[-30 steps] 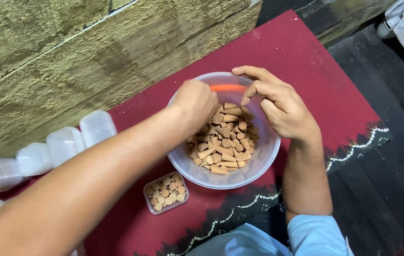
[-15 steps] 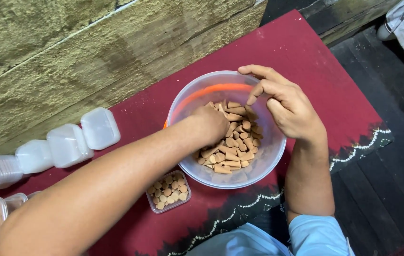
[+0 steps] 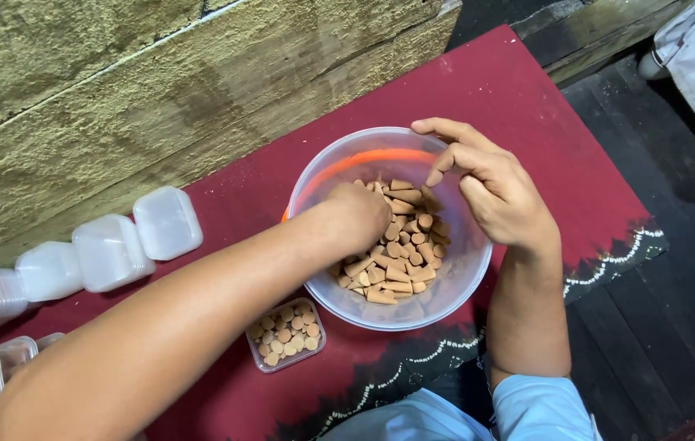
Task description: The person is packing incense cones by picking them up from a large bucket and arranging them neatly into small plastic containers.
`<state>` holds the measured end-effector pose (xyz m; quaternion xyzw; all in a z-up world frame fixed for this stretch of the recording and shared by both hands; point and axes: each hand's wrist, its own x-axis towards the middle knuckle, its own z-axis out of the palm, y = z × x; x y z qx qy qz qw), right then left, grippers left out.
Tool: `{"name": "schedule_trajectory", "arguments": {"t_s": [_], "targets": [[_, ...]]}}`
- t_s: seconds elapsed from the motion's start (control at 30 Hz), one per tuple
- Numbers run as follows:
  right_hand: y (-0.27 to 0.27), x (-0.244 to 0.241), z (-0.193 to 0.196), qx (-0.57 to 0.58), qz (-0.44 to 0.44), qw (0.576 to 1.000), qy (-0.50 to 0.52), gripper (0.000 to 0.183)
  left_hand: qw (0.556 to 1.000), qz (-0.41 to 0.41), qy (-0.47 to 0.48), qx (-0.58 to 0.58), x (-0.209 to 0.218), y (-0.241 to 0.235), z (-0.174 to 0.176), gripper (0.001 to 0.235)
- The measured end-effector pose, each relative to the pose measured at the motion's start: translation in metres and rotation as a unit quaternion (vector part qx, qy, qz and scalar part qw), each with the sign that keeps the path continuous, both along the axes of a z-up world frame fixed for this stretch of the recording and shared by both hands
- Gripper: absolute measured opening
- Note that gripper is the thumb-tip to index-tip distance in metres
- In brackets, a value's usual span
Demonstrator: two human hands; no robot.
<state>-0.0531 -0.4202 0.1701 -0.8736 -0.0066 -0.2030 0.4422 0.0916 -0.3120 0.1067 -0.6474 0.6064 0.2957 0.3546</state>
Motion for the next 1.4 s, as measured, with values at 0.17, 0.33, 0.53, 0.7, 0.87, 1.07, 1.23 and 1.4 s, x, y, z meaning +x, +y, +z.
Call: {"name": "schedule_trajectory", "arguments": {"t_s": [0.17,0.33,0.53,0.7,0.87,1.07,1.23,1.4], "targets": [[-0.001,0.0,-0.001,-0.001,0.005,1.0,-0.004,0.039,0.983,0.061,0.126,-0.115,0.013,0.028,0.085,0.052],[0.0,-0.001,0.0,-0.008,0.0,1.0,-0.004,0.036,0.904,0.173,0.312,-0.236,0.049,0.061,0.136,0.015],[-0.005,0.0,-0.004,-0.017,0.003,1.0,-0.005,0.039,0.793,0.323,0.449,-0.257,0.066,0.096,0.131,0.027],[-0.016,0.002,-0.013,-0.014,0.04,0.999,-0.009,0.042,0.667,0.319,0.556,-0.379,0.072,0.171,0.121,0.026],[-0.016,-0.003,-0.013,-0.076,0.025,0.997,-0.001,0.045,0.64,0.418,0.456,-0.455,0.032,0.273,0.097,0.033],[0.006,-0.04,-0.021,-0.214,-0.075,0.962,-0.151,0.035,0.6,0.48,0.309,-0.56,-0.016,0.323,0.02,0.03],[0.153,-0.066,-0.043,-0.138,-0.023,0.979,-0.148,0.036,0.586,0.429,0.262,-0.636,-0.048,0.316,-0.01,0.029],[0.229,-0.015,-0.077,-0.083,0.036,0.993,-0.078,0.028,0.572,0.281,0.198,-0.745,-0.053,0.297,-0.021,0.021]]}}
